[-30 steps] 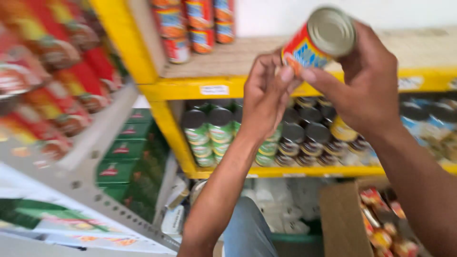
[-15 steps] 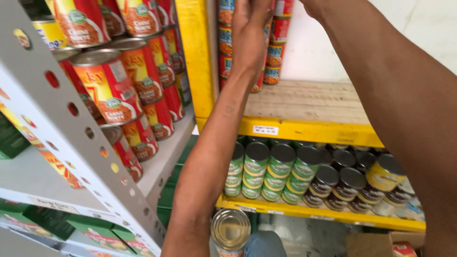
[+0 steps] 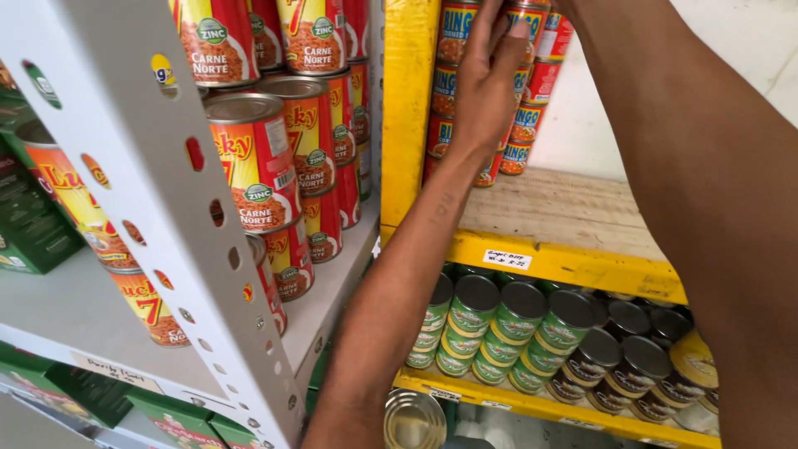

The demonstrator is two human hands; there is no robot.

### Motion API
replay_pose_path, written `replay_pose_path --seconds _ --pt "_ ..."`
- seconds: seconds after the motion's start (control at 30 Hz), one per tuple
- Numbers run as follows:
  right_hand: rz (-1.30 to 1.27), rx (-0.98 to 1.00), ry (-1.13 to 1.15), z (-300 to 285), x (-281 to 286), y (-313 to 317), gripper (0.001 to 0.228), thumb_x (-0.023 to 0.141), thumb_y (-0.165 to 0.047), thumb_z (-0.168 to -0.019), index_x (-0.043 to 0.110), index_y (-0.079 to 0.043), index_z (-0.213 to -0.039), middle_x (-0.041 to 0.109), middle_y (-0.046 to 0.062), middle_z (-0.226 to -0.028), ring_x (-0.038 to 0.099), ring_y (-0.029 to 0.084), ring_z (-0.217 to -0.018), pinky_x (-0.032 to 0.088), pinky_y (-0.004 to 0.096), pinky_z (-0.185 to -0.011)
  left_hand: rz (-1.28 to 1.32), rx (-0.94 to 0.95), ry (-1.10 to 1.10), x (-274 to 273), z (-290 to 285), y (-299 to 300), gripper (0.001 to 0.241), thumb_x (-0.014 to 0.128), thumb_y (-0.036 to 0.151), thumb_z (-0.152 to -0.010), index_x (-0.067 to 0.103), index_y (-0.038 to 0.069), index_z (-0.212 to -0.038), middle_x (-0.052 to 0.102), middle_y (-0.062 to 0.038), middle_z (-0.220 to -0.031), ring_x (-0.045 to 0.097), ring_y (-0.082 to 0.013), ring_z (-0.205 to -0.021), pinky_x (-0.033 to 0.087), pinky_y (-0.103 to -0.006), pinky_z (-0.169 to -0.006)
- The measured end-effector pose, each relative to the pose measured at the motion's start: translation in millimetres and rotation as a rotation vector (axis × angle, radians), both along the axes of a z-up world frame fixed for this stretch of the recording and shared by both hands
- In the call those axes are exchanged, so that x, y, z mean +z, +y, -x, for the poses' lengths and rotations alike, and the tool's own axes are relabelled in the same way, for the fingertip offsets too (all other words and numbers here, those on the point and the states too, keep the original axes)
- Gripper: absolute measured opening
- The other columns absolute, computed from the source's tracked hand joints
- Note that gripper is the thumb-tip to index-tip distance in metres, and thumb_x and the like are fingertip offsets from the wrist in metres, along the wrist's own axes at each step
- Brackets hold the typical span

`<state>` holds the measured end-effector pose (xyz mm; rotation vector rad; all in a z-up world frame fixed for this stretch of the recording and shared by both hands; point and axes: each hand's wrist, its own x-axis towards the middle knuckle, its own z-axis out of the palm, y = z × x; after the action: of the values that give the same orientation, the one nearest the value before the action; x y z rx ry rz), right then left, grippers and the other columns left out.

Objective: Stocking canned goods from a cardboard box onto grocery store shelves.

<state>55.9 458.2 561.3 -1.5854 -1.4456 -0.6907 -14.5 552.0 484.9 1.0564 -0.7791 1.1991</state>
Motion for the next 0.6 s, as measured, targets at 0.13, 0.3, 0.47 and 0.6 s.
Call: replay_pose_path --seconds 0.13,0.3,0.47,0.6 --pt "-0.005 -0.029 -0.018 -28.7 -32.5 -30.6 0.03 0.074 -0.026 -0.115 0.064 0.003 -0.117 0.064 0.014 -0.1 0.059 0.019 -0.088 0.05 0.038 -0.078 0.029 0.007 0.089 -0.8 12.4 -5.4 0.061 0.059 0.018 -0.11 0.037 0.001 -0.163 0.056 -0.019 -0.152 0.057 -0.026 -0.133 0.047 -0.0361 -0.113" --pt "0.0 -0.057 -0.048 -30.7 -52.5 -57.2 0.03 0.074 -0.026 -0.114 0.065 0.002 -0.117 0.064 0.014 -0.099 0.06 0.019 -0.087 0.05 0.038 -0.077 -0.011 -0.015 0.038 -3.2 8.2 -2.5 0.062 0.059 0.018 -0.111 0.034 0.002 -0.165 0.045 -0.018 -0.163 0.048 -0.0227 -0.145 0.044 -0.0345 -0.118" --pt "-0.015 -0.094 -0.065 -31.3 -62.1 -80.7 0.03 0.074 -0.027 -0.114 0.066 0.002 -0.116 0.065 0.014 -0.098 0.061 0.019 -0.086 0.05 0.039 -0.076 -0.025 0.055 0.043 -3.9 7.7 -2.9 0.06 0.059 0.017 -0.111 0.036 0.002 -0.164 0.046 -0.016 -0.158 0.046 -0.0227 -0.149 0.04 -0.0341 -0.124" --pt "-0.034 -0.137 -0.065 -30.9 -72.0 -106.5 0.03 0.074 -0.028 -0.114 0.066 0.001 -0.115 0.066 0.014 -0.097 0.061 0.02 -0.085 0.051 0.039 -0.076 -0.009 0.109 0.052 -5.0 9.1 -8.2 0.057 0.062 0.017 -0.11 0.043 0.0 -0.16 0.052 -0.016 -0.154 0.05 -0.0218 -0.146 0.04 -0.0328 -0.123"
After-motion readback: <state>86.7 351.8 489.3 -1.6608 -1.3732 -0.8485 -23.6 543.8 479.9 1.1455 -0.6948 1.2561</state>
